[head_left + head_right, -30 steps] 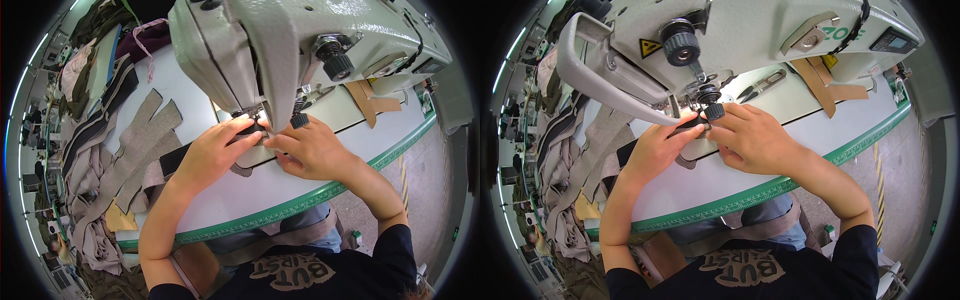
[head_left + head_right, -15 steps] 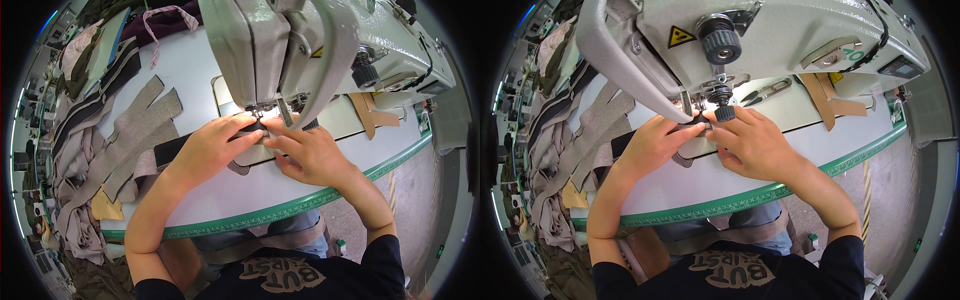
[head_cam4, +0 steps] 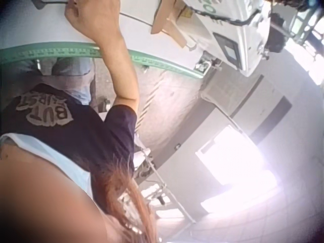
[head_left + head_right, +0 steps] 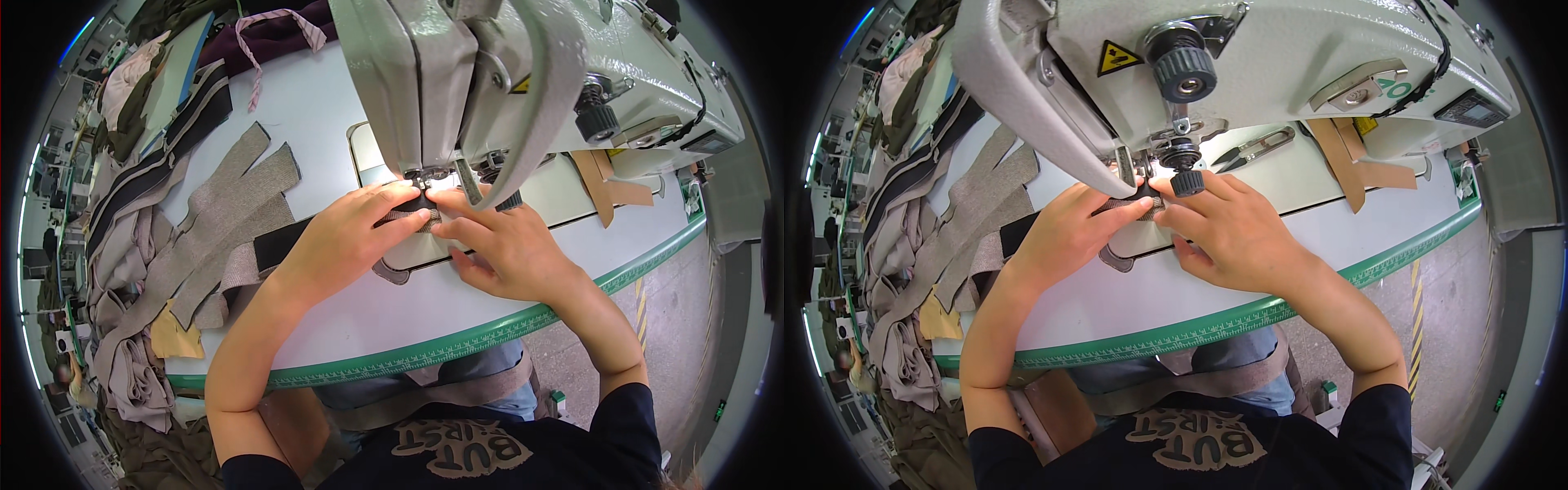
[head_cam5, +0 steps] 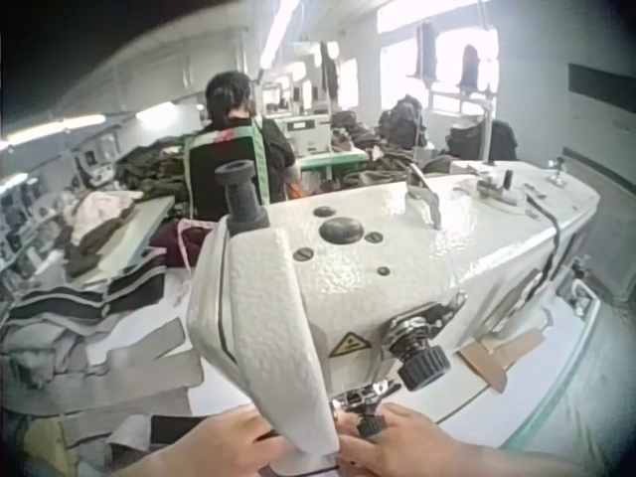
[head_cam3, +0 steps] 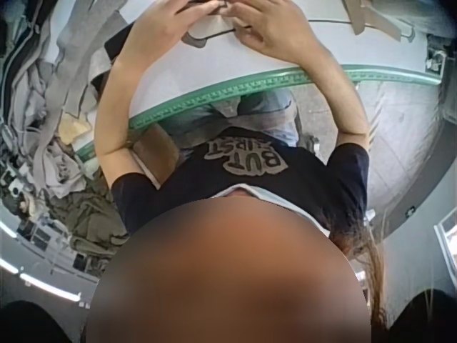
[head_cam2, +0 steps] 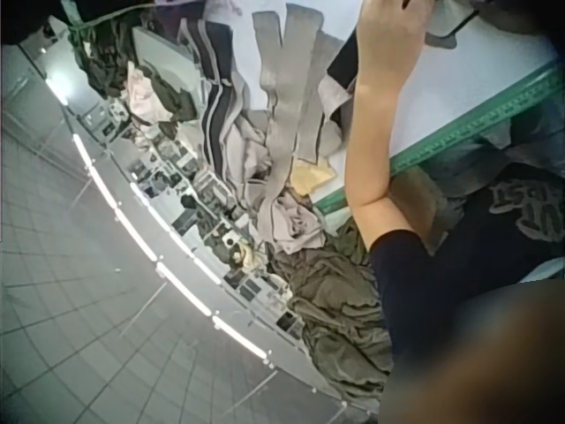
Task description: Sewing fabric strips together using an industrial sewing machine.
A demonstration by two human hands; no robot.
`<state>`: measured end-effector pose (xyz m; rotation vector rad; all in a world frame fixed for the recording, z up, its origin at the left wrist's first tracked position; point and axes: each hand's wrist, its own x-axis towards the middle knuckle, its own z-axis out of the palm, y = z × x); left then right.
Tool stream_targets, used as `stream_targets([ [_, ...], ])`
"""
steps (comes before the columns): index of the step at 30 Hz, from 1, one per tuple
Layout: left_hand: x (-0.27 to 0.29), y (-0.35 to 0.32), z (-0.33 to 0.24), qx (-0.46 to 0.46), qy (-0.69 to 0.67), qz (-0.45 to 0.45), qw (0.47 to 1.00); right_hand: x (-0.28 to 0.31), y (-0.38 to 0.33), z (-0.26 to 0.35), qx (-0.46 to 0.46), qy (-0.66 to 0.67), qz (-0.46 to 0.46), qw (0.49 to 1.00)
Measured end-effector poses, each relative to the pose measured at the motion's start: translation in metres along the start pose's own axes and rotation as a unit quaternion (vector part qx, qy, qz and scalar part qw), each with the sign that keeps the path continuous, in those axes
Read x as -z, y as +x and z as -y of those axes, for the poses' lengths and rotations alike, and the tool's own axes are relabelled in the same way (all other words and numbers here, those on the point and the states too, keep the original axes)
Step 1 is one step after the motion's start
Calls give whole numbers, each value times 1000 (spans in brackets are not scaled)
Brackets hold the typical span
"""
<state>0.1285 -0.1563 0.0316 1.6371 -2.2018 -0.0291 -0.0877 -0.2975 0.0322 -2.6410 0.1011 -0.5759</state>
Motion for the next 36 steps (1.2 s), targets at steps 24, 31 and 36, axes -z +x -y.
stream_targets([
  [24,1,3,-1,1,-12,-4,1000,2,5,-10,-244,195,-47,949],
  [31,3,6,-3,-5,-14,-12,1000,5,17,-6,-249,236,-119,932],
  [36,5,4,-5,-4,-26,-2,1000,6,16,-7,-249,238,-109,932],
])
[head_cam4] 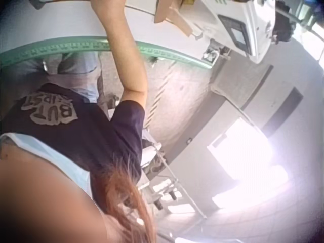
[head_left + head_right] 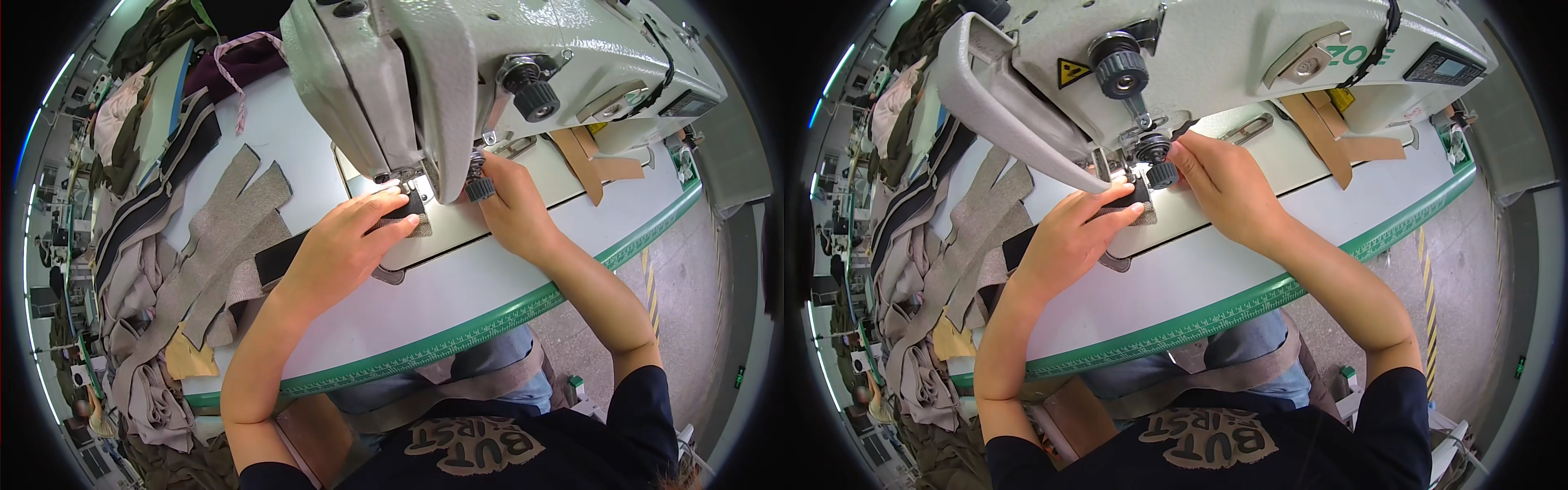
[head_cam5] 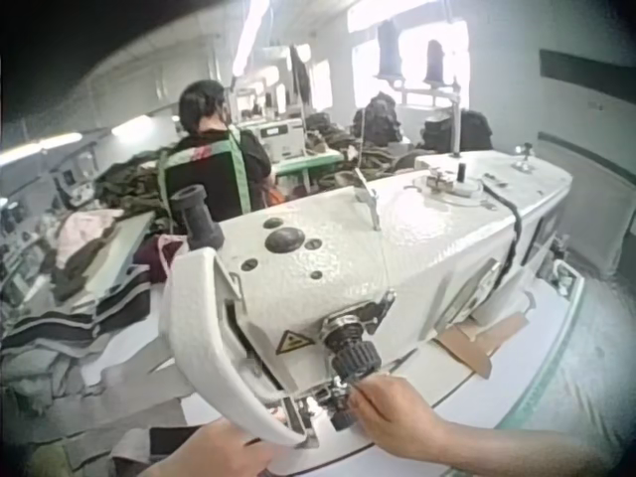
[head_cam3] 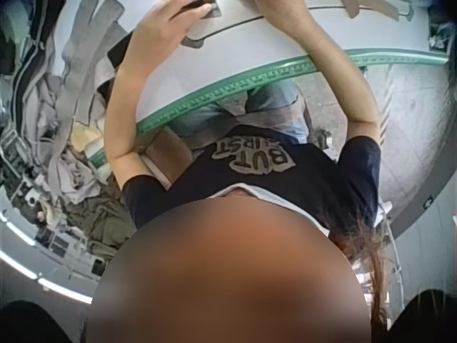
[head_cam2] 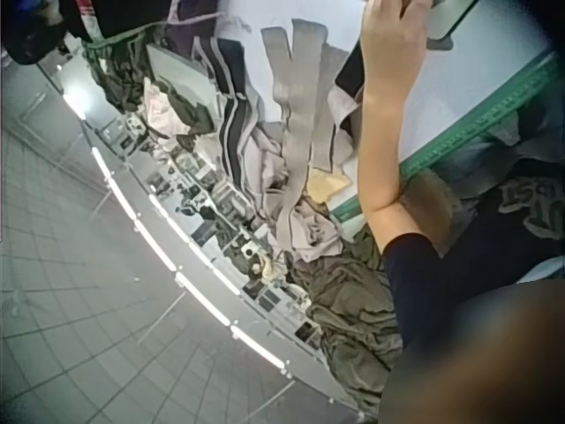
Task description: Sewing fabric strips together using an industrial sewing machine.
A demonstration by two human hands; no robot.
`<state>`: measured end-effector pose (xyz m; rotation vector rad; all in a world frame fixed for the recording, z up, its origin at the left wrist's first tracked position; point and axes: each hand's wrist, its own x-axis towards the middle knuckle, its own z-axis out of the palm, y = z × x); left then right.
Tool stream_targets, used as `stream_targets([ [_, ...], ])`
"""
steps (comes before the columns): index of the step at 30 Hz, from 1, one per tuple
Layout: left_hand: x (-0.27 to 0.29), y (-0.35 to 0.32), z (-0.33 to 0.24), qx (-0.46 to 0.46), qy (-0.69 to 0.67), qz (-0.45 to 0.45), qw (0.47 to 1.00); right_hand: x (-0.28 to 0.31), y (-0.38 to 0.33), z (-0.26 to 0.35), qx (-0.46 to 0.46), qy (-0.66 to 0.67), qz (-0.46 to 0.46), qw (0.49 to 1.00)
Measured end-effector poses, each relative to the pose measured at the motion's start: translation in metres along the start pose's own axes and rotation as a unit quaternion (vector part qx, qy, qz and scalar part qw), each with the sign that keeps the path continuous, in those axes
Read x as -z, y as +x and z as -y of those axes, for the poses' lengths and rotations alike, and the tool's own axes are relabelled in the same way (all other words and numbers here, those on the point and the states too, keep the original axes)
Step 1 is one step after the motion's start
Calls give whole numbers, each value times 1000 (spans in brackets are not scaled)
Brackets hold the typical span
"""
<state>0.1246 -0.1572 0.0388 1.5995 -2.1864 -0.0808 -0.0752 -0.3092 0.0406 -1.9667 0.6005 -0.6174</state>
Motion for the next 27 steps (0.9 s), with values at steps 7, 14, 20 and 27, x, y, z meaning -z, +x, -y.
stream_targets([
  [7,-2,-3,-1,3,1,5,1000,-5,-11,-8,198,-184,42,962],
  [14,-3,-3,-1,9,16,4,1000,-8,-9,-3,206,-218,29,953],
  [20,-3,0,0,15,15,4,1000,-8,-9,-5,225,-256,11,940],
  [27,-5,4,-3,28,27,-8,999,-7,-5,-9,237,-273,2,932],
])
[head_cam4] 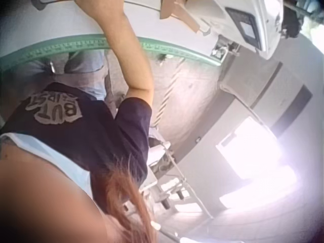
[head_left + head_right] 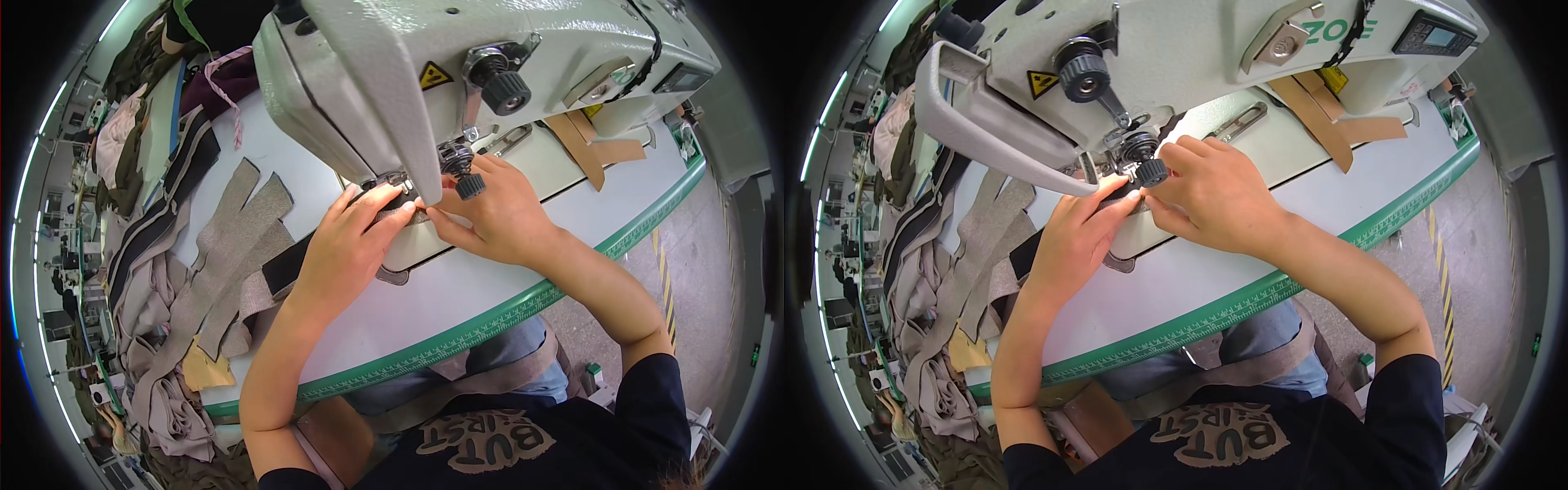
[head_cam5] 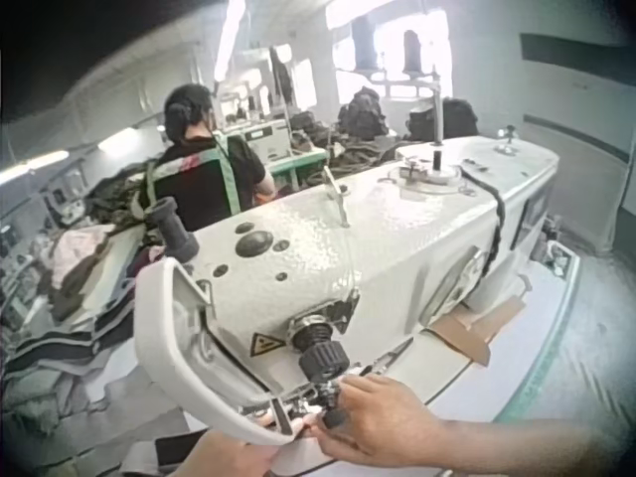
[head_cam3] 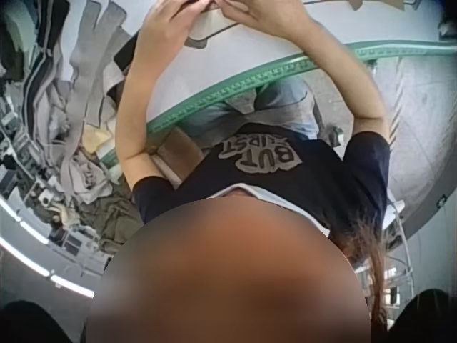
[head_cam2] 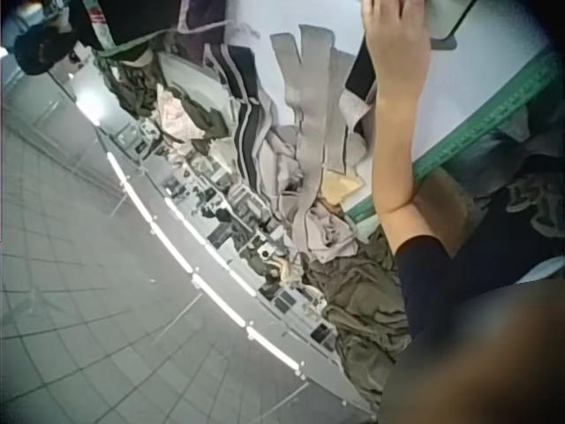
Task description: Sewing fabric strips together using an industrial sewing machine.
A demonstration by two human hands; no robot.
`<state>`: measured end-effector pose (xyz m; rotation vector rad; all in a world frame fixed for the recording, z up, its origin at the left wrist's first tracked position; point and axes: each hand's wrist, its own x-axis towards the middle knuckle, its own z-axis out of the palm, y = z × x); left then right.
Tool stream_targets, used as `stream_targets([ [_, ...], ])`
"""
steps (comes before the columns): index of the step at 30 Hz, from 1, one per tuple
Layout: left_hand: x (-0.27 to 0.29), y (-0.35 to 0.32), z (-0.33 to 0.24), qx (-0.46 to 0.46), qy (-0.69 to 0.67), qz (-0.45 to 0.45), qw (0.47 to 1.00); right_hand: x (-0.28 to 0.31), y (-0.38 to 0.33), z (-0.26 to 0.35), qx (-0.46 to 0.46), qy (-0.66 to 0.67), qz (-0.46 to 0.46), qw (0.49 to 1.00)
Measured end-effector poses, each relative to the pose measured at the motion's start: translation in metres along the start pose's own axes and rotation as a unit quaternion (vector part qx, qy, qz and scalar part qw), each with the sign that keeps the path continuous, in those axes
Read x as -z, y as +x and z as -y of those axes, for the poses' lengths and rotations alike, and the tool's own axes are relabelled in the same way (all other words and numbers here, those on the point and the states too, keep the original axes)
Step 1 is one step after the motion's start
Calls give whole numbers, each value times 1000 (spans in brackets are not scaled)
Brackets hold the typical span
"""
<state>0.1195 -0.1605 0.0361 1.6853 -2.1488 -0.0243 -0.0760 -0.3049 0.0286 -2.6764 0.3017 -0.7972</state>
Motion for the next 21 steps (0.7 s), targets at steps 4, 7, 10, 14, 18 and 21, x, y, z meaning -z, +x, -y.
stream_targets([
  [4,0,2,2,3,33,-10,999,2,-2,-3,-6,30,-14,999],
  [7,3,8,-4,29,32,-36,998,6,-6,-6,-16,57,3,998],
  [10,0,12,-3,32,18,-45,998,5,-8,-7,-9,67,11,998],
  [14,-8,14,-3,61,-6,-64,996,4,-8,-5,15,57,13,998],
  [18,-9,17,-8,143,-45,-52,987,3,-8,-4,16,43,17,999],
  [21,-9,15,-11,185,-50,-42,981,3,-8,-4,20,34,14,999],
])
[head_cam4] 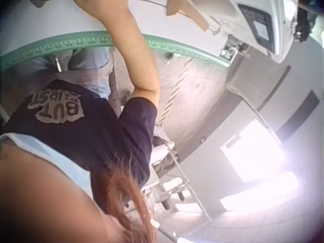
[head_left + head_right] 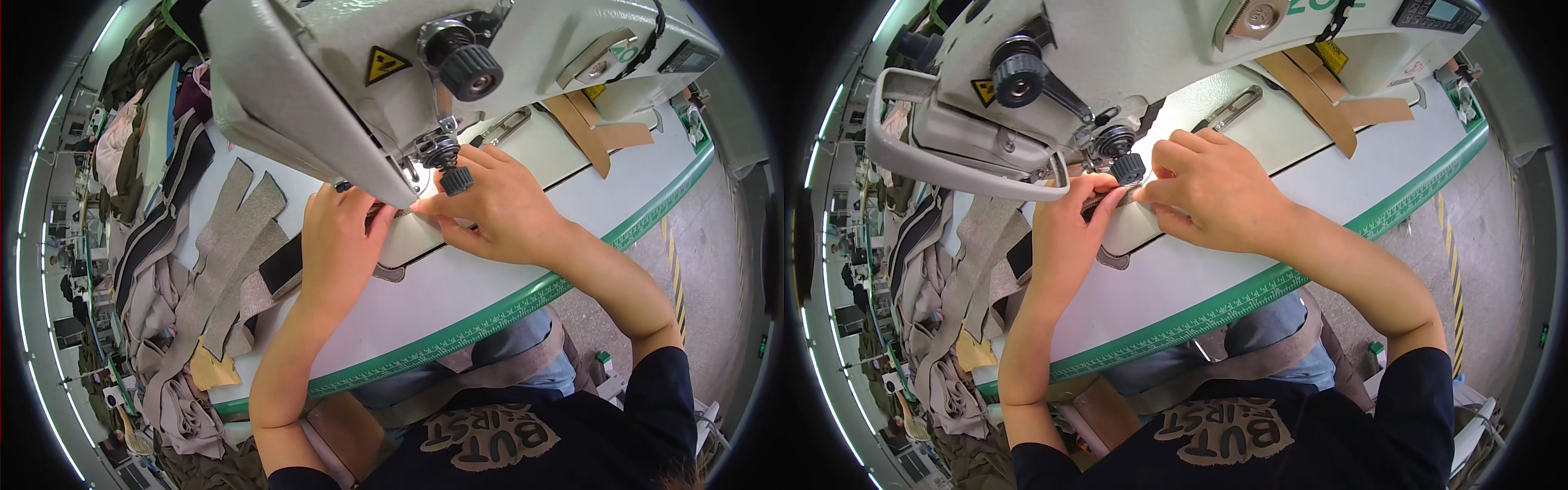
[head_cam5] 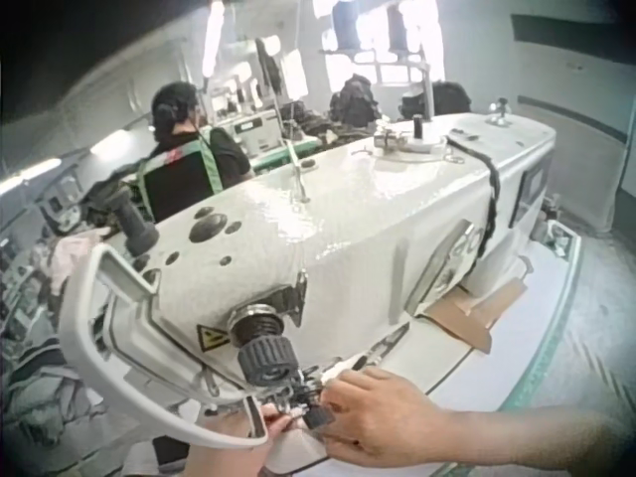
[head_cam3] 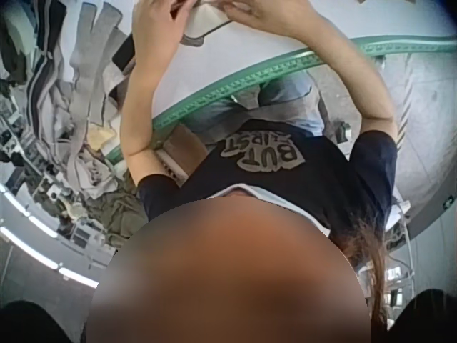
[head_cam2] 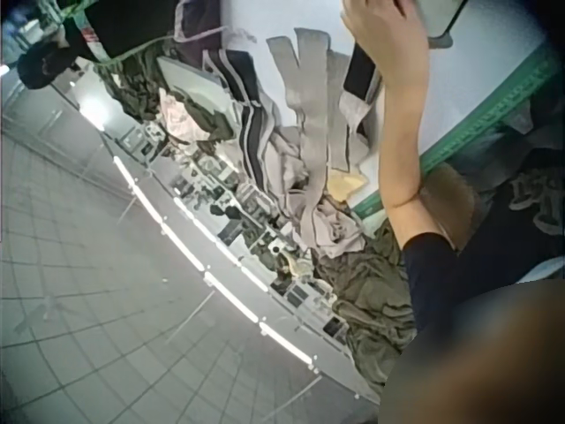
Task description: Sewing fabric strips together using an industrial sewing machine.
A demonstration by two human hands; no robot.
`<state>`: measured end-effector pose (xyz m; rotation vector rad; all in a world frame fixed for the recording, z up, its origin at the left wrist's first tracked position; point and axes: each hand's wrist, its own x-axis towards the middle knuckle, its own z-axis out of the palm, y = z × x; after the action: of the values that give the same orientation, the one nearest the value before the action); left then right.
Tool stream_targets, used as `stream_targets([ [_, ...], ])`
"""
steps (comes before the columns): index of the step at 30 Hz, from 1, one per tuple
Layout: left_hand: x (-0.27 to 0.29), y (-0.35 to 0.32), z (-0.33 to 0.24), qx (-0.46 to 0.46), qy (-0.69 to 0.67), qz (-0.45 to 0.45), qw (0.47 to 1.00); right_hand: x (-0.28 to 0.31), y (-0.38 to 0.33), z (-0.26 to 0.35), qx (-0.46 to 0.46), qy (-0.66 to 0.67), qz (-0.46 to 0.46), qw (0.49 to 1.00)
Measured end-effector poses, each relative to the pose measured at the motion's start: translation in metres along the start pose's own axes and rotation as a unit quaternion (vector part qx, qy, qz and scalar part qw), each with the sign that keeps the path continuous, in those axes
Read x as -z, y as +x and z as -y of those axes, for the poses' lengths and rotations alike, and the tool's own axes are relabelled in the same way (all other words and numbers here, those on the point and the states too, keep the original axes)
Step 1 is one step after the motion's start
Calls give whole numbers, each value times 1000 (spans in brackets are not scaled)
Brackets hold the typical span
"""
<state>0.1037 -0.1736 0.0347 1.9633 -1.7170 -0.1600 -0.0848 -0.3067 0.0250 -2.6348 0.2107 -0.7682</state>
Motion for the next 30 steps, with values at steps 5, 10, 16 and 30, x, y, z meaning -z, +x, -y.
stream_targets([
  [5,2,1,-1,-23,48,-16,998,1,-3,1,9,-36,15,999],
  [10,-3,1,3,-32,45,-37,998,-2,-3,1,13,-22,-7,1000],
  [16,1,3,-7,-3,12,-8,1000,-6,-4,-3,6,-7,-22,1000],
  [30,-3,-7,-4,-158,158,-67,972,-8,-6,-3,30,-8,-36,999],
])
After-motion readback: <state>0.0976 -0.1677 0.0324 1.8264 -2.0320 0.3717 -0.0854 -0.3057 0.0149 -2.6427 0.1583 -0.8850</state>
